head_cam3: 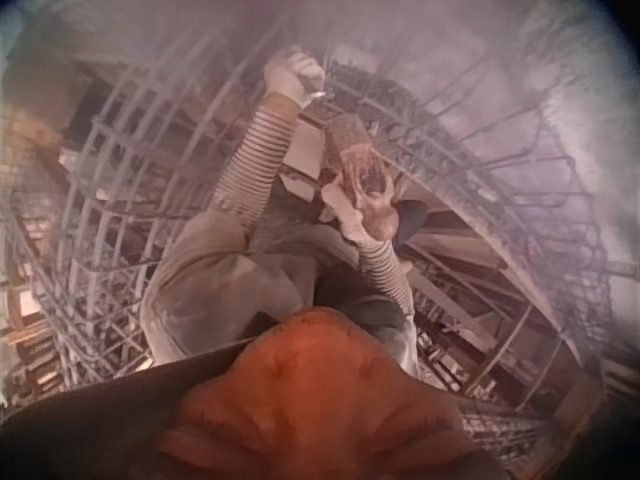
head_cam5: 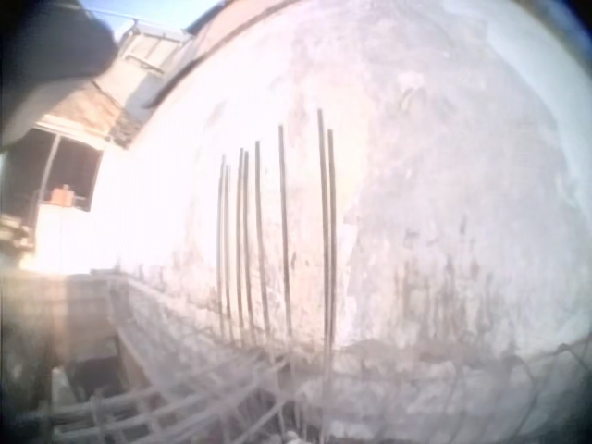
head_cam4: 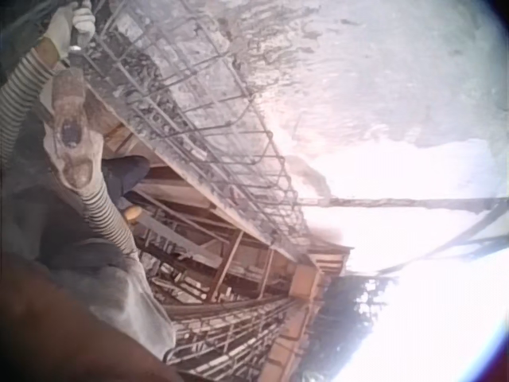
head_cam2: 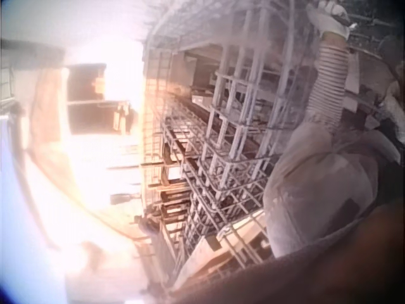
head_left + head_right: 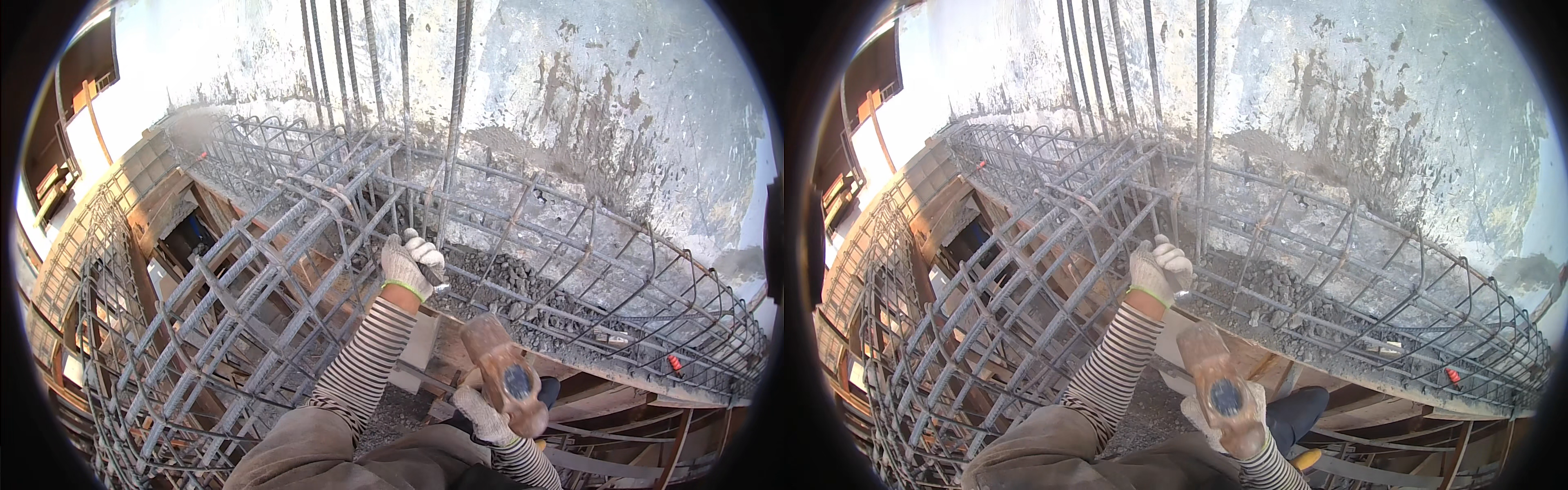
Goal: The person strikes rebar sections with a hammer to align them within a metal cage structure.
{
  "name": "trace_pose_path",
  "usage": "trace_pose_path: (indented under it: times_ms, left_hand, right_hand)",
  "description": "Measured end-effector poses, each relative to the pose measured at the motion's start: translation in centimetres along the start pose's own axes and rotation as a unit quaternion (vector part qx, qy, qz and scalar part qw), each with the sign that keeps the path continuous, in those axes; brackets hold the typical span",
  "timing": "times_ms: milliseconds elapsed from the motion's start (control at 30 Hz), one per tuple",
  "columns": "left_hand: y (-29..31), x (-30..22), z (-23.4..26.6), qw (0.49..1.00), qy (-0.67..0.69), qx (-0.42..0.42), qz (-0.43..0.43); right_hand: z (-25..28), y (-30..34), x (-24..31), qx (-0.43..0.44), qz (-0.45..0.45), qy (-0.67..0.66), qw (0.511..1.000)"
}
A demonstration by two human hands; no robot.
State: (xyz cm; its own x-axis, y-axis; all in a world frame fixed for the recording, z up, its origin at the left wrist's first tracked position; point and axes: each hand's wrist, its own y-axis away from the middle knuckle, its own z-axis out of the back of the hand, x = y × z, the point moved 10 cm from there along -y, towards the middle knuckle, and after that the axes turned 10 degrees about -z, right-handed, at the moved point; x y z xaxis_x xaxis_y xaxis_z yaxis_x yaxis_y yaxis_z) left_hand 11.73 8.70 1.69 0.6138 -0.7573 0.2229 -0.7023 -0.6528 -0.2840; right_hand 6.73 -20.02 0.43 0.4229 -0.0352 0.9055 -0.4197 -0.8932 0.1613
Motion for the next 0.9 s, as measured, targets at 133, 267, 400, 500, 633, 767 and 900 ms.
trace_pose_path:
  times_ms: [133,267,400,500,633,767,900]
  left_hand:
    - [0.0,2.5,-0.5,0.998,-0.013,-0.06,0.018]
    - [0.0,-0.7,2.3,0.996,-0.076,-0.053,-0.002]
    - [0.5,-0.2,1.8,0.999,-0.038,-0.009,0.022]
    - [0.9,1.9,1.6,0.992,-0.07,-0.099,0.034]
    - [0.2,0.4,3.7,0.976,-0.094,-0.196,0.005]
    - [0.8,0.2,3.1,0.974,-0.083,-0.211,-0.002]
    - [0.9,1.6,2.4,0.971,-0.132,-0.2,-0.005]
  right_hand:
    - [3.1,-3.1,0.5,0.081,0.322,-0.024,0.943]
    - [-1.3,-6.0,1.4,-0.043,0.057,0.284,0.956]
    - [-1.9,-2.7,3.7,0.024,0.038,0.121,0.992]
    - [-1.0,-1.8,5.1,0.067,0.285,-0.029,0.956]
    - [-0.2,-7.4,2.4,-0.042,0.03,0.31,0.949]
    - [-0.7,-3.8,3.3,0.032,0.057,0.103,0.993]
    - [0.3,-4.6,4.4,0.055,0.275,0.009,0.96]
